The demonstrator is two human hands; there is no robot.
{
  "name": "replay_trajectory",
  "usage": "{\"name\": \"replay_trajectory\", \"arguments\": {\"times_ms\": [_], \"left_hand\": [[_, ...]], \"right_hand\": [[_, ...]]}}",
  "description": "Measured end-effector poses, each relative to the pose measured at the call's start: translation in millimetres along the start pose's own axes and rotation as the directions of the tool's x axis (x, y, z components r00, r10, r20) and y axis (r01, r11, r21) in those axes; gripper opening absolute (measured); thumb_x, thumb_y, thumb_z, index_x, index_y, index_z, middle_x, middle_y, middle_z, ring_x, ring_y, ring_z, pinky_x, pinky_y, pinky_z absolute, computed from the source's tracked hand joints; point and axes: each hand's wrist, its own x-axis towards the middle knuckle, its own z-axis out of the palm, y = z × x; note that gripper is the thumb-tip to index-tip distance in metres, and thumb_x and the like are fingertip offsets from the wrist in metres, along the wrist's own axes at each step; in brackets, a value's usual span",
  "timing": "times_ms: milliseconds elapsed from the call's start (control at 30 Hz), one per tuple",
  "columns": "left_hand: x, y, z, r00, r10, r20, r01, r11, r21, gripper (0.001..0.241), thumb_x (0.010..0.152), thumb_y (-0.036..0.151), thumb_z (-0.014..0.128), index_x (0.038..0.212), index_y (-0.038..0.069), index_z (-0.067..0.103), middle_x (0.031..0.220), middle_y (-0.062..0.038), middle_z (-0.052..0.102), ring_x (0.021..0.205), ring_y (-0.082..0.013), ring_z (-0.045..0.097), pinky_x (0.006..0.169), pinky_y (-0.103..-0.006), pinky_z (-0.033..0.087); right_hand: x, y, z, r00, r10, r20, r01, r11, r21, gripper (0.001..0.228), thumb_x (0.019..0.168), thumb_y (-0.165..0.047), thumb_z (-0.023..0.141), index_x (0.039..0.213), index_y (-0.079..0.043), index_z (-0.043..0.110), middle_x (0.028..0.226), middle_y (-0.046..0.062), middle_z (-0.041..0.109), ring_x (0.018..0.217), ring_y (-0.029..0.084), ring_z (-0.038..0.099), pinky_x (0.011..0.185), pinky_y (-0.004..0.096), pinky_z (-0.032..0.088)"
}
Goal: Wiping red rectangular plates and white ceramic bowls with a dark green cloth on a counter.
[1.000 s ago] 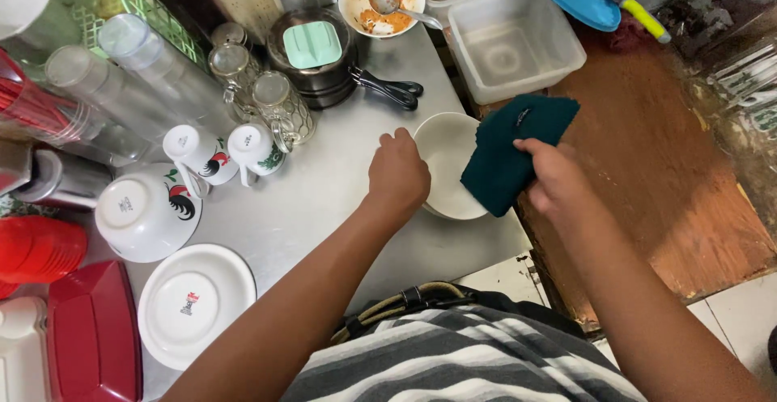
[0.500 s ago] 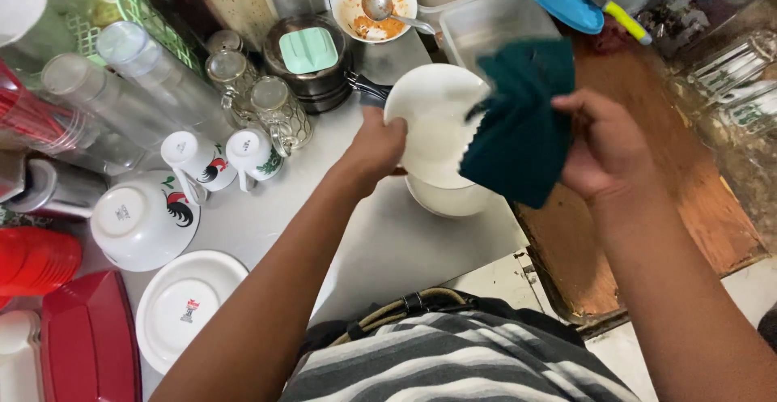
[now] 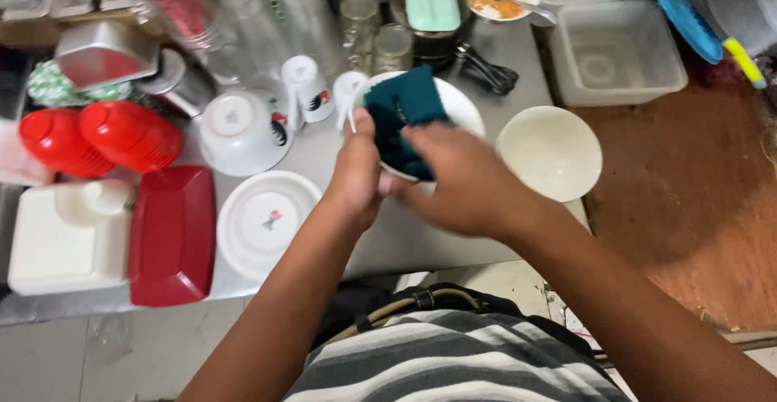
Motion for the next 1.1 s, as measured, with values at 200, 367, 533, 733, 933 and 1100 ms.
{"name": "replay_trajectory", "arguments": {"times_ms": [200,367,533,733,933,1100], "left_hand": [[-45.3,20.8,-76.7,0.993,0.025,-0.113,-0.025,1.0,0.004,0.055,0.1,0.051,0.025,0.15,0.03,0.032,0.143,-0.006,0.055,0.122,-0.0306,0.062,0.086,-0.0567,0.058],[-44.7,-1.4,-139.4,0.988,-0.109,-0.105,0.082,0.969,-0.231,0.057,0.103,0.048,0.028,0.148,0.017,0.039,0.141,-0.012,0.056,0.12,-0.037,0.062,0.086,-0.0616,0.058],[-50.2,-3.8,-174.0,0.988,-0.156,0.012,0.155,0.956,-0.25,0.06,0.103,0.051,0.028,0.146,0.013,0.044,0.138,-0.015,0.058,0.118,-0.038,0.063,0.085,-0.0613,0.058],[-67.9,4.7,-193.0,0.992,-0.049,-0.119,0.044,0.998,-0.04,0.049,0.1,0.053,0.029,0.142,0.029,0.038,0.132,-0.008,0.058,0.111,-0.0349,0.066,0.079,-0.0607,0.059],[-71.9,-4.6,-215.9,0.988,0.014,-0.151,-0.029,0.995,-0.093,0.047,0.102,0.05,0.03,0.141,0.025,0.041,0.128,-0.013,0.059,0.107,-0.0364,0.065,0.071,-0.058,0.059],[-92.2,13.3,-213.1,0.992,0.0,-0.126,0.004,1.0,0.026,0.049,0.101,0.053,0.027,0.141,0.027,0.037,0.131,-0.008,0.057,0.111,-0.0301,0.063,0.08,-0.0571,0.058]], "right_hand": [[30.8,-61.8,34.3,0.898,-0.204,0.391,0.213,0.977,0.021,0.105,0.066,-0.033,0.088,0.148,0.007,0.037,0.145,0.03,0.046,0.132,0.045,0.046,0.104,0.051,0.04],[54.9,-97.7,43.5,0.773,-0.032,0.634,0.01,0.999,0.038,0.055,0.082,-0.021,0.079,0.132,-0.007,0.061,0.124,0.017,0.069,0.118,0.036,0.064,0.1,0.043,0.05],[49.4,-90.8,100.6,0.831,-0.188,0.523,-0.038,0.919,0.392,0.046,0.087,-0.02,0.08,0.125,-0.001,0.062,0.112,0.021,0.066,0.107,0.041,0.065,0.094,0.046,0.051],[40.4,-150.1,126.2,0.976,-0.034,0.216,0.01,0.994,0.11,0.051,0.083,-0.014,0.071,0.131,-0.005,0.055,0.123,0.026,0.065,0.116,0.043,0.06,0.101,0.047,0.046],[46.9,-159.5,149.9,0.85,0.091,0.519,-0.325,0.867,0.379,0.042,0.093,-0.022,0.062,0.13,-0.002,0.06,0.132,0.024,0.067,0.121,0.036,0.064,0.105,0.041,0.046],[51.9,-142.7,188.5,0.959,-0.099,0.266,0.013,0.951,0.308,0.048,0.094,-0.016,0.066,0.136,0.003,0.054,0.142,0.034,0.049,0.129,0.042,0.047,0.107,0.044,0.041]]}}
